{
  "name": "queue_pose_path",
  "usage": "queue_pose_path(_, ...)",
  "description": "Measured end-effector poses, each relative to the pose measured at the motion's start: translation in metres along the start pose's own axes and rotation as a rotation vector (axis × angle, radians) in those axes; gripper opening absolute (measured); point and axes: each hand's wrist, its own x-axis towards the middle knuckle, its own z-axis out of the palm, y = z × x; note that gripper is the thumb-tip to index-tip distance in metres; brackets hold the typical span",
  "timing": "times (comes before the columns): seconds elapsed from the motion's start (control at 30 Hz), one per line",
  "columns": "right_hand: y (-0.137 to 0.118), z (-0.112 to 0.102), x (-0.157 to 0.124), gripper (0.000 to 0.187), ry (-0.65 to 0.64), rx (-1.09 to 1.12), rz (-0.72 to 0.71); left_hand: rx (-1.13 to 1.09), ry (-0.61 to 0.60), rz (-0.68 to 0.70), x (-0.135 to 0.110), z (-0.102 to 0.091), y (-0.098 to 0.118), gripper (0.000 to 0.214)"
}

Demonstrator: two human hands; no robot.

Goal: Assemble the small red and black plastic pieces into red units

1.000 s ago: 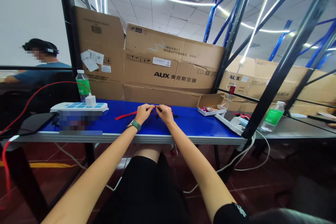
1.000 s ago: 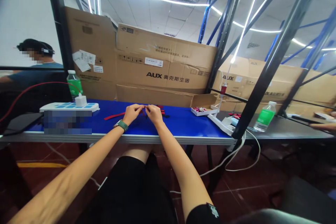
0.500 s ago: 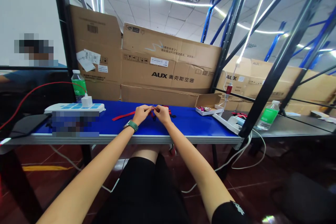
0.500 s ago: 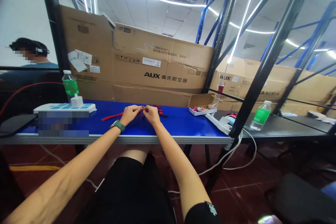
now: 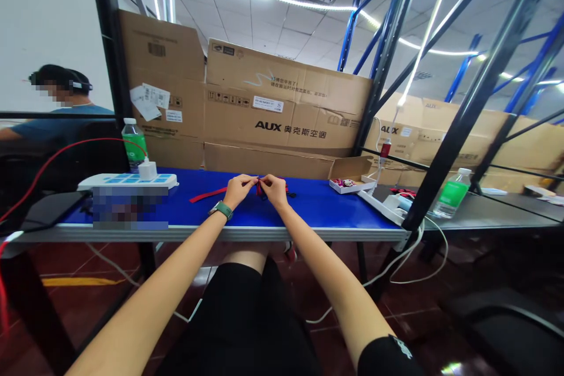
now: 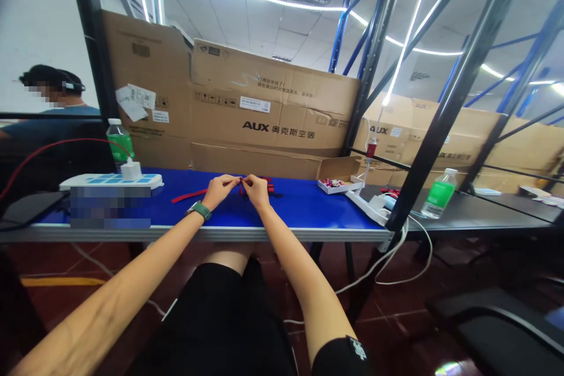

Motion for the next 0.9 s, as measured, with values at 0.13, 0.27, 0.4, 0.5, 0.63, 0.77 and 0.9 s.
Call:
queue_pose_path(0.13, 0.000, -0.004, -0.001, 0.013, -0.144, -0.203, -0.142, -0.011, -0.060, 0.011, -0.001, -0.001, -0.003, 0.034)
queue_pose_path(0.27, 0.002, -0.003, -0.001, 0.014, -0.122, -0.232, -0.140, -0.031, -0.094, 0.014, 0.000, 0.000, -0.004, 0.032)
queue_pose_path(0.4, 0.002, 0.000, -0.001, 0.015, -0.007, -0.151, -0.052, -0.067, -0.121, 0.026, 0.003, 0.002, -0.008, 0.034)
queue_pose_path(0.5, 0.001, 0.001, 0.000, 0.014, -0.033, -0.058, -0.076, -0.059, -0.080, 0.027, 0.003, 0.002, -0.010, 0.033)
queue_pose_path(0.63, -0.002, -0.002, -0.001, 0.015, -0.067, -0.056, -0.082, -0.135, -0.077, -0.028, 0.002, 0.000, -0.006, 0.034)
queue_pose_path(0.77, -0.008, -0.006, -0.002, 0.024, -0.125, -0.113, -0.121, -0.204, -0.105, -0.100, 0.000, 0.000, -0.004, 0.034)
queue_pose_path(0.9, -0.010, -0.004, -0.002, 0.016, -0.084, -0.035, -0.050, -0.231, -0.051, -0.147, 0.000, 0.000, -0.006, 0.027)
